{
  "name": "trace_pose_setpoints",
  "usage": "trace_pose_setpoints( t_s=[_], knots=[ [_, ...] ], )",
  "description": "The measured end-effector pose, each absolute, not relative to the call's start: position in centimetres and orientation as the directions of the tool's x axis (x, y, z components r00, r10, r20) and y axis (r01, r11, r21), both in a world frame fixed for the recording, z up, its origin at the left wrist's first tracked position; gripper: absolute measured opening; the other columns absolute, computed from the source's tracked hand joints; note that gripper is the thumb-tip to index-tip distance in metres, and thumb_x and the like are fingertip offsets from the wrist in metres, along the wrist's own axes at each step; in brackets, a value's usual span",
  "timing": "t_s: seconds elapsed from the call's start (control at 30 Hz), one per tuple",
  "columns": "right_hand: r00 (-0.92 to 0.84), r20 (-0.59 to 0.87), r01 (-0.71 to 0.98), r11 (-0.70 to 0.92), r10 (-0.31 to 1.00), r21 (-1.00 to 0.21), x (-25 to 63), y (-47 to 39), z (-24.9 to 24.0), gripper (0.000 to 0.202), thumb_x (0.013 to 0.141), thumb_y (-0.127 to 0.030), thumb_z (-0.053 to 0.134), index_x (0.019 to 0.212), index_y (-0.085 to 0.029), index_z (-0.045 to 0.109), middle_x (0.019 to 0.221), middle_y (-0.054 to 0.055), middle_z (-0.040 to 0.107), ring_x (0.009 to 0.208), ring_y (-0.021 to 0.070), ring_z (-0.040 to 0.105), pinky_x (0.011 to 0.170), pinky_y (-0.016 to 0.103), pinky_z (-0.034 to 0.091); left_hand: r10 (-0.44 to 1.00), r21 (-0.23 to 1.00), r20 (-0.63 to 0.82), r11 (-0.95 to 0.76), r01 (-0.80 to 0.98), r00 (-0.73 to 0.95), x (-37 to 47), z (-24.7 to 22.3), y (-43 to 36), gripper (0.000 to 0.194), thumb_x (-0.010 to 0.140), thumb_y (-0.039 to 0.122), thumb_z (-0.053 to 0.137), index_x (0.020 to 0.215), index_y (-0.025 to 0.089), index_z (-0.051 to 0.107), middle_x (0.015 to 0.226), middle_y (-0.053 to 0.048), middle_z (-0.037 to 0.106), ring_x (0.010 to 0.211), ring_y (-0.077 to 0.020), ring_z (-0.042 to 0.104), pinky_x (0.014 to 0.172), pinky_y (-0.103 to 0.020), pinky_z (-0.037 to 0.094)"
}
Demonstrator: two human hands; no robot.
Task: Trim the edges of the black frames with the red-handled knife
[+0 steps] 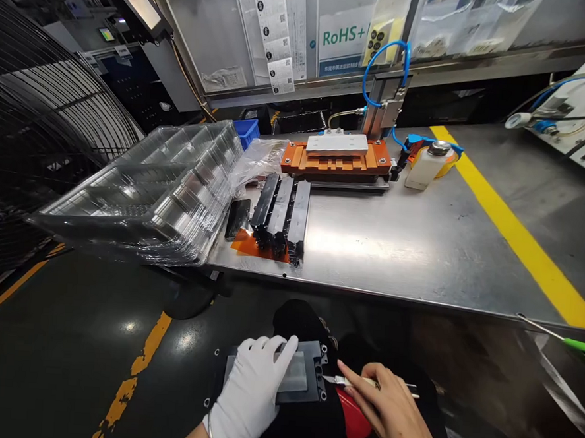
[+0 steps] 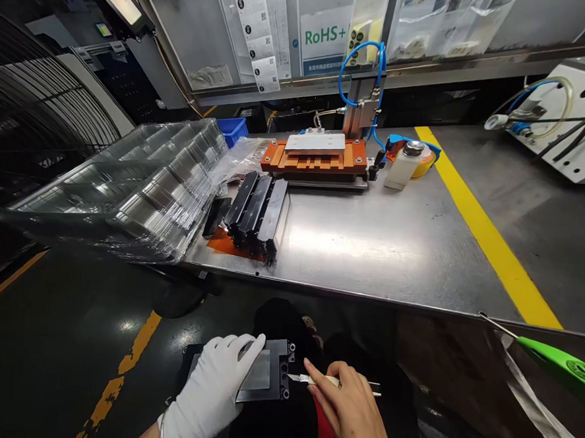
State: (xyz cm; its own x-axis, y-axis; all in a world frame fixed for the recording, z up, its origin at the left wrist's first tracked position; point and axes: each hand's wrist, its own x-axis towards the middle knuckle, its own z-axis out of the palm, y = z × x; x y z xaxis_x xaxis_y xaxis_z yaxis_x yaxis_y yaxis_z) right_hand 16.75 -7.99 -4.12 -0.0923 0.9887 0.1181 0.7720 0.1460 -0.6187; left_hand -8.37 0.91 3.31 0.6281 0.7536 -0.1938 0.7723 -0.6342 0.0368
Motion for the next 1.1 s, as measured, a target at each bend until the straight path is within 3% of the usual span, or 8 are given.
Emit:
trace_pose_setpoints(
  t_s=[0.3,0.53,0.63,0.73,0.8,0.9,1.0,1.1],
  knots=[
    [-0.1,0.139,0.818,0.161,0.985,-0.553,16.2,-7.8,-3.1,0.037,0.103,-0.043,0.036,0.137,-0.043,0.05,0.091,0.004,0.06,0.078,0.0195,0.063,0.068,0.036,0.056,0.733,0.038,-0.208,-0.656,0.754,0.648,-8.3,4.0,1.0,0.078,0.068,0.002,0.043,0.143,0.021,0.035,0.121,-0.01,0.058,0.101,-0.0285,0.054,0.085,-0.049,0.045],
    [-0.152,0.169,0.82,0.22,0.974,-0.529,16.9,-7.1,-3.3,0.036,0.103,-0.042,0.037,0.136,-0.044,0.052,0.093,0.005,0.061,0.081,0.0206,0.063,0.072,0.038,0.054,0.624,0.129,-0.307,-0.721,0.681,0.719,-8.3,5.3,1.3,0.079,0.066,0.007,0.047,0.142,0.021,0.035,0.121,-0.009,0.058,0.101,-0.0293,0.055,0.087,-0.05,0.046],
    [-0.17,0.073,0.781,0.18,0.983,-0.598,17.4,-6.9,-2.6,0.035,0.102,-0.044,0.04,0.135,-0.044,0.053,0.097,0.004,0.063,0.084,0.0206,0.063,0.075,0.037,0.053,0.606,0.165,-0.326,-0.719,0.675,0.725,-8.4,5.4,1.6,0.08,0.066,0.009,0.048,0.143,0.021,0.034,0.122,-0.009,0.057,0.103,-0.0289,0.054,0.088,-0.05,0.045],
    [-0.148,-0.14,0.626,-0.017,0.979,-0.78,17.1,-7.1,-1.0,0.037,0.101,-0.052,0.039,0.126,-0.039,0.062,0.095,0.003,0.067,0.084,0.0205,0.065,0.079,0.033,0.052,0.628,0.184,-0.33,-0.69,0.7,0.705,-8.4,5.2,1.7,0.081,0.064,0.012,0.051,0.143,0.02,0.034,0.125,-0.011,0.056,0.104,-0.0297,0.054,0.09,-0.051,0.043],
    [-0.171,-0.352,0.456,-0.243,0.92,-0.856,16.3,-7.4,0.1,0.044,0.1,-0.056,0.034,0.105,-0.03,0.068,0.079,0.001,0.068,0.071,0.0181,0.066,0.071,0.027,0.053,0.658,0.18,-0.325,-0.662,0.727,0.679,-8.3,5.1,1.7,0.081,0.063,0.011,0.051,0.143,0.019,0.036,0.124,-0.011,0.057,0.103,-0.0302,0.054,0.09,-0.052,0.043],
    [-0.224,-0.562,0.297,-0.493,0.796,-0.818,14.7,-7.8,0.9,0.055,0.097,-0.066,0.029,0.08,-0.023,0.06,0.056,-0.003,0.059,0.046,0.0133,0.057,0.046,0.021,0.045,0.696,0.147,-0.309,-0.639,0.755,0.648,-8.1,4.9,1.5,0.081,0.063,0.008,0.048,0.143,0.019,0.037,0.121,-0.011,0.058,0.1,-0.0299,0.054,0.087,-0.051,0.043],
    [-0.201,-0.595,0.286,-0.534,0.778,-0.795,13.5,-7.9,0.7,0.057,0.094,-0.07,0.03,0.081,-0.022,0.058,0.056,-0.002,0.058,0.045,0.013,0.055,0.042,0.021,0.041,0.71,0.141,-0.292,-0.63,0.763,0.64,-8.0,4.6,1.3,0.083,0.063,0.007,0.047,0.144,0.018,0.036,0.12,-0.012,0.058,0.1,-0.0304,0.053,0.086,-0.051,0.043],
    [-0.209,-0.553,0.341,-0.47,0.806,-0.814,13.0,-7.7,0.5,0.056,0.095,-0.067,0.031,0.079,-0.021,0.06,0.053,-0.002,0.059,0.048,0.0146,0.058,0.052,0.024,0.044,0.716,0.148,-0.273,-0.629,0.763,0.643,-8.1,4.3,1.1,0.083,0.063,0.006,0.046,0.144,0.018,0.035,0.121,-0.012,0.057,0.101,-0.031,0.053,0.086,-0.052,0.042]
  ],
)
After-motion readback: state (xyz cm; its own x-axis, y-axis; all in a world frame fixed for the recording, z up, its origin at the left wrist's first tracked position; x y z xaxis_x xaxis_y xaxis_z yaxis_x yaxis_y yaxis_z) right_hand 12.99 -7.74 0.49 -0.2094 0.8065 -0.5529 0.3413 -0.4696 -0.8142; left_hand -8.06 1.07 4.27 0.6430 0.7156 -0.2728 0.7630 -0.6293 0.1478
